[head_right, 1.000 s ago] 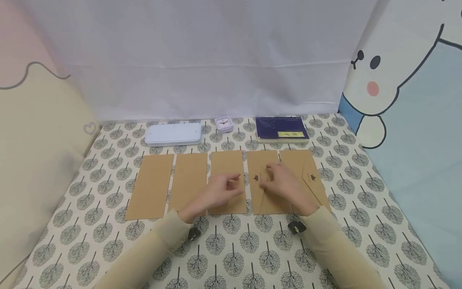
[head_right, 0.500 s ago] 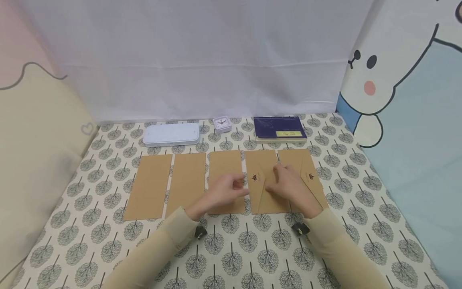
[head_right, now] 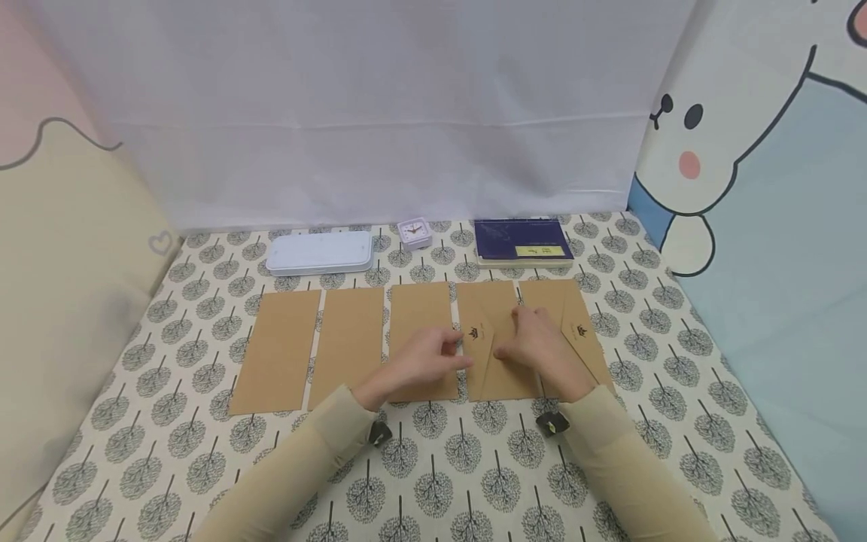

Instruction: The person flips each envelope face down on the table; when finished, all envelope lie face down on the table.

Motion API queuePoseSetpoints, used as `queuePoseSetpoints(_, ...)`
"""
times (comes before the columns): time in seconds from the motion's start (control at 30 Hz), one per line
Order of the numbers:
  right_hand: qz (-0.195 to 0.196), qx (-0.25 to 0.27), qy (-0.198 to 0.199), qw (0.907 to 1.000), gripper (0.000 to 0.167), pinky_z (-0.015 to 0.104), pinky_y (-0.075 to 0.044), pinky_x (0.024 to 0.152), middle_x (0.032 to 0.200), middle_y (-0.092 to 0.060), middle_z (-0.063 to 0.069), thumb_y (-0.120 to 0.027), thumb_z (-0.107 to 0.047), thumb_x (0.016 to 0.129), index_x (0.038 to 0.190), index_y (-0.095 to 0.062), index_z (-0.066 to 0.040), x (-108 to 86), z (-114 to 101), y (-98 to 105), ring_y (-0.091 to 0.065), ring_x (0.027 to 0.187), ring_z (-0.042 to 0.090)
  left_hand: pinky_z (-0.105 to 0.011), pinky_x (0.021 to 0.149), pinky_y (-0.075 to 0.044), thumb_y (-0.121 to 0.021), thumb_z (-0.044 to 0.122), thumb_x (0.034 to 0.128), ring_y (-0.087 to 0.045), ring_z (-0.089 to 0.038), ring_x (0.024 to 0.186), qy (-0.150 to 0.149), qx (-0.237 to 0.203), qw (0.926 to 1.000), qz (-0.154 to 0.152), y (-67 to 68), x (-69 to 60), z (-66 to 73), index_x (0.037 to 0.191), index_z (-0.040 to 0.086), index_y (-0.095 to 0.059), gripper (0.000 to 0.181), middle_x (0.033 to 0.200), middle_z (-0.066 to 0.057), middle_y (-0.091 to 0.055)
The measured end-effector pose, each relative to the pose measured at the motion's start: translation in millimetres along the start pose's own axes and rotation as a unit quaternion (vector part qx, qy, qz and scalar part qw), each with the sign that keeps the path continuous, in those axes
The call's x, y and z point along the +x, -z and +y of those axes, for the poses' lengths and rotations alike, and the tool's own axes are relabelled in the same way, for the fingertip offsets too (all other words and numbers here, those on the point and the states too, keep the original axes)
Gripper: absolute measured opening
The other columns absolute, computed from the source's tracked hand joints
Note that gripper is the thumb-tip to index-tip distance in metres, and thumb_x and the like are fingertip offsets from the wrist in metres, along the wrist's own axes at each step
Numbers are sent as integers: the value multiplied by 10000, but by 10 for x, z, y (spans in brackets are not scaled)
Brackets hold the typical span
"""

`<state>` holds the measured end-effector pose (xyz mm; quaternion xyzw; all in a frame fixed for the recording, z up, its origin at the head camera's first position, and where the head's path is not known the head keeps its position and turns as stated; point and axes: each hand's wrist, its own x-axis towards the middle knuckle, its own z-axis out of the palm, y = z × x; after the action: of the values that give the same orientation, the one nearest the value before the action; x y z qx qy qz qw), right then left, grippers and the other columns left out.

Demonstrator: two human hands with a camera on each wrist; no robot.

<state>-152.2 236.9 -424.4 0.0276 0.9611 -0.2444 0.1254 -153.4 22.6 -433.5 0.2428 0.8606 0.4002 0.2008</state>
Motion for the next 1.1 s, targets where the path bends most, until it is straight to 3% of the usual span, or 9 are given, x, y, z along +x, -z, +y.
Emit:
queuePoseSetpoints(0.13,30,11,51,10000,866,558,-399,907,1247,-436,316,-833,-286,670,1352,-428,61,12,19,-13,-427,1105,421,-199,403,-242,-684,336,886,-313,-67,444,44,17,10000,-60,-10,15,24,744,59,-496,363,544,49,-365)
queuePoseSetpoints(0.4,136,101,110,9998,851,561,-378,941,1258,-441,333,-842,-283,669,1328,-446,81,10,47,-22,-410,1144,444,-208,438,-331,-676,333,890,-397,-89,506,259,22,9996,-92,-22,69,94,769,44,-538,342,615,12,-456)
queuePoseSetpoints(0.6,186,336,274,9989,882,541,-440,870,1185,-519,317,-853,-272,659,1341,-427,89,20,101,-12,-497,1052,431,-214,444,-355,-681,318,890,-417,-98,513,293,-65,9995,-130,-13,88,83,761,52,-535,330,624,8,-467)
queuePoseSetpoints(0.73,103,838,481,9953,933,483,-500,787,1088,-582,284,-846,-263,692,1400,-347,82,36,204,10,-580,931,378,-218,437,-334,-677,318,892,-387,-92,500,249,-176,9995,-78,-8,90,75,753,72,-498,334,603,21,-410)
queuePoseSetpoints(0.83,-87,1377,690,9880,888,428,-508,743,1025,-606,232,-809,-245,763,1431,-312,62,14,271,73,-596,866,324,-225,442,-337,-671,323,897,-379,-96,503,241,-306,9992,-66,-7,89,71,773,75,-520,315,609,10,-402)
queuePoseSetpoints(0.93,-304,1884,885,9776,756,370,-489,716,987,-597,183,-723,-187,856,1441,-309,54,-14,307,159,-579,851,275,-237,473,-376,-659,339,903,-415,-104,530,195,-242,9995,-57,-6,99,68,876,53,-616,290,691,-20,-519)
queuePoseSetpoints(1.0,-449,2273,1030,9673,636,343,-475,672,989,-588,195,-626,-96,918,1443,-303,61,-12,334,203,-571,833,264,-239,518,-407,-649,348,910,-433,-102,563,189,-211,9996,-57,-7,101,80,1050,27,-660,350,884,-59,-643)
queuePoseSetpoints(1.1,-655,2810,1223,9496,515,322,-450,586,974,-601,236,-478,47,945,1434,-318,66,1,370,242,-580,766,240,-232,552,-421,-650,350,910,-417,-100,554,168,-207,9996,-31,-26,109,90,1271,35,-595,482,1174,-74,-637)
